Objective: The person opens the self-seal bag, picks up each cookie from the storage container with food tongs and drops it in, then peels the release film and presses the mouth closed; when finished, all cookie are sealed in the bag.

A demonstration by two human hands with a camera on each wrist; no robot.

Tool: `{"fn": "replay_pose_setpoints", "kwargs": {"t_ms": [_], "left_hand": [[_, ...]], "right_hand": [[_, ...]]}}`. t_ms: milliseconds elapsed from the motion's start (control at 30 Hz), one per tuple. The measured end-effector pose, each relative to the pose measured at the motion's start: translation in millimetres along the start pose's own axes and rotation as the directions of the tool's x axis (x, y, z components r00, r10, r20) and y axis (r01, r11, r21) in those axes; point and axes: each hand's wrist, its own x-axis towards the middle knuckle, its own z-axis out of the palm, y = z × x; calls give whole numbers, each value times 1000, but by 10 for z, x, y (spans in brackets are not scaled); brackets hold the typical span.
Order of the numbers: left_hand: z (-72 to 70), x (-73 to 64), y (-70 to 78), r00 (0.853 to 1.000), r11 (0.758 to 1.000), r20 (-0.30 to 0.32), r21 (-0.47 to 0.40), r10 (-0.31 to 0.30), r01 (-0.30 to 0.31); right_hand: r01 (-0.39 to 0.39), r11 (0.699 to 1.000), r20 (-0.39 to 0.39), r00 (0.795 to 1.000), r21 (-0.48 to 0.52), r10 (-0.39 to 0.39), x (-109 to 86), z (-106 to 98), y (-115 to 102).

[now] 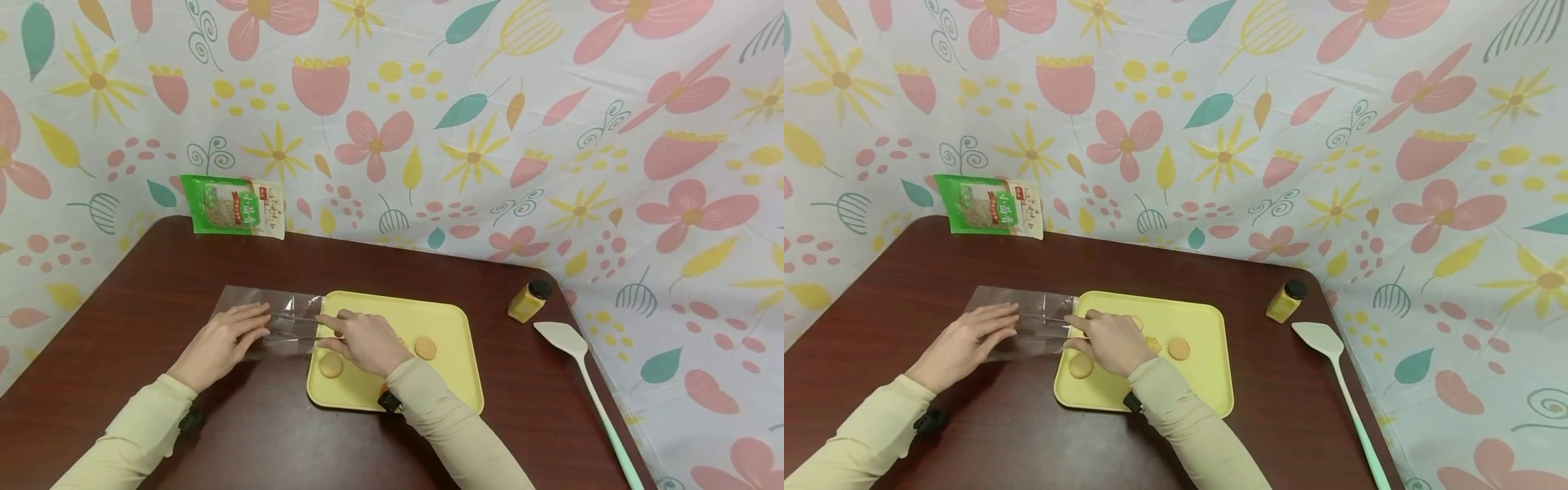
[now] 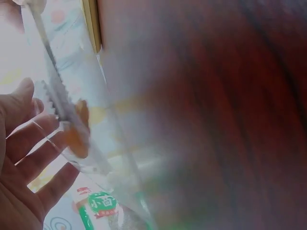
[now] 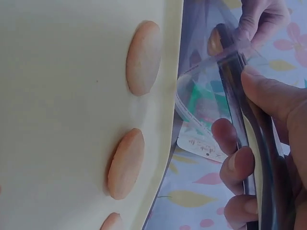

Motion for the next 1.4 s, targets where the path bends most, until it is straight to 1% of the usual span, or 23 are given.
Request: {"fn": "replay_pose_setpoints", "kwargs": {"t_ms": [133,233,400,533,667,833,933,1033,1133,1233,1300,1400], "left_hand": [[-5,9,6,1000,1000,-11,11,8,-8],[-4,8,4,1000,1000,-19,3,12,-12],[3,17,2,1000,1000,-5,1,24,-24],[13,40,14,999,999,-12,9,34,-34],[15,70,29,999,999,-13,10,42,-42],[27,67,40,999,999,-16,22,35,-35],[39,54,42,1000,999,-11,24,22,-21],[46,46,35,1000,1000,-10,19,22,-22],[53,50,27,999,999,-16,17,30,-30],[49,50,27,999,999,-11,22,32,-32],[38,45,28,1000,999,-8,30,30,-30],[49,49,28,999,999,-16,36,31,-30]], "right_hand": [[-14,1000,35,999,-6,14,16,7,2],[-25,1000,60,998,-13,26,27,13,2],[-39,999,100,994,-37,42,37,2,1],[-43,998,111,993,-35,47,25,0,16],[-60,998,118,991,-24,62,-33,-14,43],[-90,996,131,988,30,85,-160,-111,73],[-93,994,105,991,62,86,-254,-212,98],[-112,990,79,991,91,105,-383,-335,150],[-141,984,56,989,109,135,-566,-462,246],[-185,977,37,983,106,182,-785,-553,373],[-230,968,34,973,105,228,-935,-594,464],[-329,938,47,944,112,325,-1147,-649,602]]}}
